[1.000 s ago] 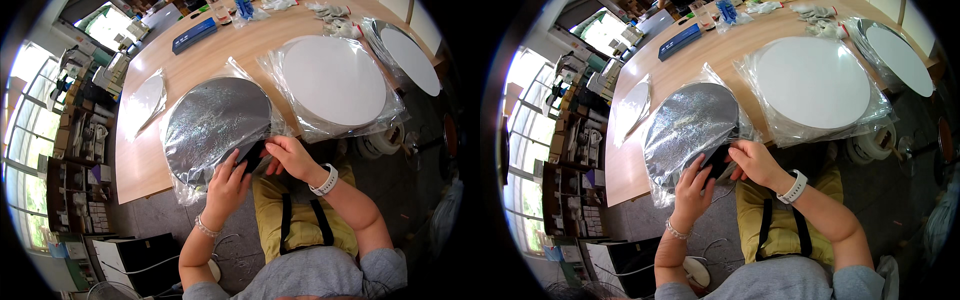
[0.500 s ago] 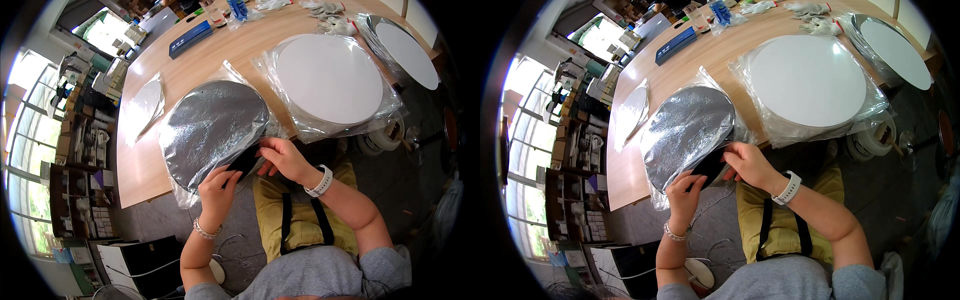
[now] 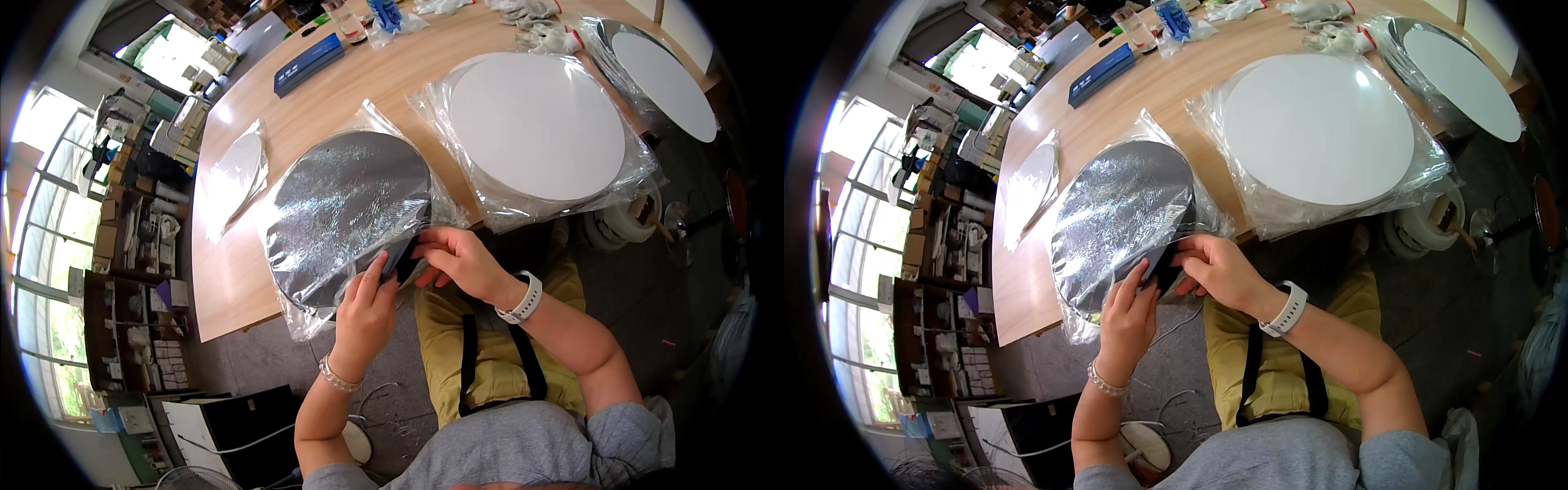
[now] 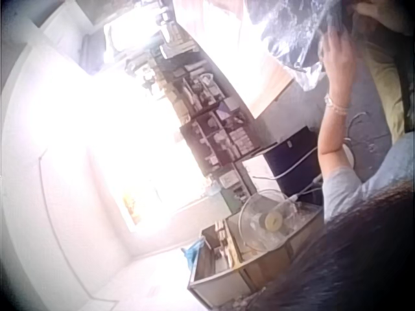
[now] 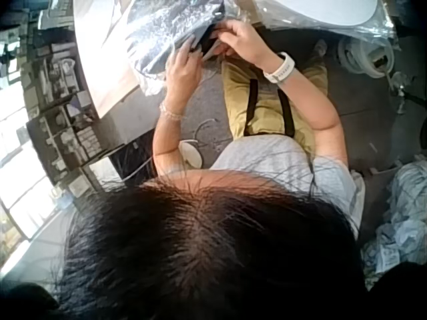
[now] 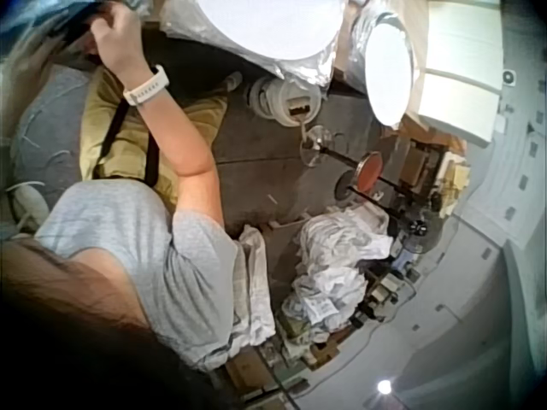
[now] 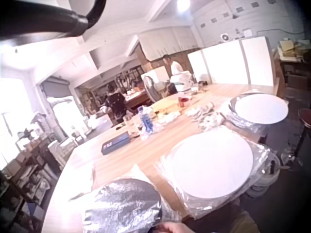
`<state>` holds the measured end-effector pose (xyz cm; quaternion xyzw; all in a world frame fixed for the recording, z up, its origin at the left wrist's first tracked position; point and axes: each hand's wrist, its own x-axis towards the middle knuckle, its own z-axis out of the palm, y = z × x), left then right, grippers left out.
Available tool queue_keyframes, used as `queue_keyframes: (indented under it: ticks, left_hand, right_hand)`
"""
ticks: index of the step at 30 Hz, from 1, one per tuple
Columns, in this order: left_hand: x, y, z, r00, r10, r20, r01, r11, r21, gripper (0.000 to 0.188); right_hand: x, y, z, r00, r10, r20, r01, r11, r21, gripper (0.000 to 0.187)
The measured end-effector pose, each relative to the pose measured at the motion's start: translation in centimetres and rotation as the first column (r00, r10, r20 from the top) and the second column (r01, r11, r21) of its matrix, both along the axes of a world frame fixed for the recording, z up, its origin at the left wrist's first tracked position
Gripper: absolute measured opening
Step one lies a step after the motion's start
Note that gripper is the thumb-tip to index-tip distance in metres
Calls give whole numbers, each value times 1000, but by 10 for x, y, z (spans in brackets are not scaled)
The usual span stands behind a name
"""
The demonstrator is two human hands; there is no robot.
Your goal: The person wraps circular discs in clear plastic film at a workbench. They pick up a disc, place it on a plastic sheet, and fold the film over the disc to enclose it. The person repeats this process for multiple discs, stacking the wrapped items on the table.
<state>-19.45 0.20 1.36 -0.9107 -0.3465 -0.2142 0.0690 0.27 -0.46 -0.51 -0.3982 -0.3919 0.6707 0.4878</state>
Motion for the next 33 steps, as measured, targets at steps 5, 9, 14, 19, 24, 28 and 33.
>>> queue_keyframes:
  ticks: [5,9,14,19,24,28,33]
  left_hand:
    - [3,-3,-1,988,91,122,-95,995,28,11]
    - [1,-2,-1,953,145,265,-123,988,-97,12]
    - [-1,5,7,955,133,266,-86,980,-181,14]
    - [-4,13,6,995,-15,96,16,1000,-9,23]
    - [0,10,17,999,-25,-32,22,994,-107,26]
    - [2,5,20,997,-47,-56,42,995,-86,20]
    - [-1,-2,14,997,65,42,-62,996,-64,13]
  right_hand:
    - [-1,1,1,1000,-3,-2,3,1000,-12,32]
    - [-3,3,2,1000,16,-5,-16,1000,-16,32]
    - [-11,3,2,996,-77,35,77,997,2,28]
    - [-22,8,-3,984,-160,72,160,987,8,27]
    - [-17,2,-2,986,-162,34,163,987,-11,27]
    - [-13,-2,0,992,-123,15,124,990,-60,28]
    - [-13,-3,-2,994,-103,-47,100,993,-62,30]
